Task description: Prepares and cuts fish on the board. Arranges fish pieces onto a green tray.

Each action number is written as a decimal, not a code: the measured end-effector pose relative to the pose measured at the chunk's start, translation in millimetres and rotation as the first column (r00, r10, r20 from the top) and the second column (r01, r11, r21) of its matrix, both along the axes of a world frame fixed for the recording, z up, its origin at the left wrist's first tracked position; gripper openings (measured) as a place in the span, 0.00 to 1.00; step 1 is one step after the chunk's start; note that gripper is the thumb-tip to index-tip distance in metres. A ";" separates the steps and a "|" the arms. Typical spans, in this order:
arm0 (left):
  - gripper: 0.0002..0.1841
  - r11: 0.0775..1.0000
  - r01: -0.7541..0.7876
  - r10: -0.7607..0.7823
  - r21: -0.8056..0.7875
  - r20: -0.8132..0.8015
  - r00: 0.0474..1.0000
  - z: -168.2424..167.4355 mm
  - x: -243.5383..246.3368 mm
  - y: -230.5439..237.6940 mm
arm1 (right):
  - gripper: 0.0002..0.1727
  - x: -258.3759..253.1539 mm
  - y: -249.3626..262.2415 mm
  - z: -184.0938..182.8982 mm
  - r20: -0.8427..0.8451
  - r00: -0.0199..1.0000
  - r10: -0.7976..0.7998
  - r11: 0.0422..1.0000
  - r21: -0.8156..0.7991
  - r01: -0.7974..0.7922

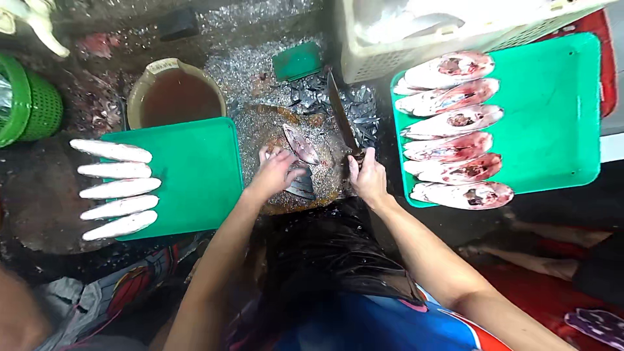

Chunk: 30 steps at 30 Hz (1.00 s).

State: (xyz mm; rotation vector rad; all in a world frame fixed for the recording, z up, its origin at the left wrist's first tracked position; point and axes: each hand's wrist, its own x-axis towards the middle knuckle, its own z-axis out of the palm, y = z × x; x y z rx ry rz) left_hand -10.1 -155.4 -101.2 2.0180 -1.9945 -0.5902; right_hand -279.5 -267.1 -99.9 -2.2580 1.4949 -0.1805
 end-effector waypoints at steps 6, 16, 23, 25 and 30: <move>0.32 0.949 0.160 -0.187 0.272 0.078 0.979 -11.6 11.2 -107.9 | 0.35 4.4 -15.8 -25.4 -0.290 0.957 0.002 0.990 0.137 0.040; 0.28 0.899 0.316 -0.305 0.303 -0.085 0.948 5.6 31.9 -64.3 | 0.34 2.0 -9.1 -23.5 -0.225 0.973 -0.057 0.989 0.118 0.085; 0.30 0.921 0.349 -0.362 0.175 0.048 0.931 -11.1 11.0 -60.1 | 0.35 -9.5 0.9 -29.6 -0.147 0.982 -0.116 0.992 0.022 0.121; 0.27 0.927 0.341 -0.355 0.157 0.071 0.932 -12.1 12.6 -61.8 | 0.36 -12.9 15.6 -23.9 -0.133 0.982 -0.131 0.991 -0.012 0.131; 0.35 0.909 0.319 -0.357 0.269 0.107 0.928 -25.2 12.6 -70.4 | 0.30 -35.3 63.0 -20.2 0.022 0.992 -0.122 0.983 -0.136 0.124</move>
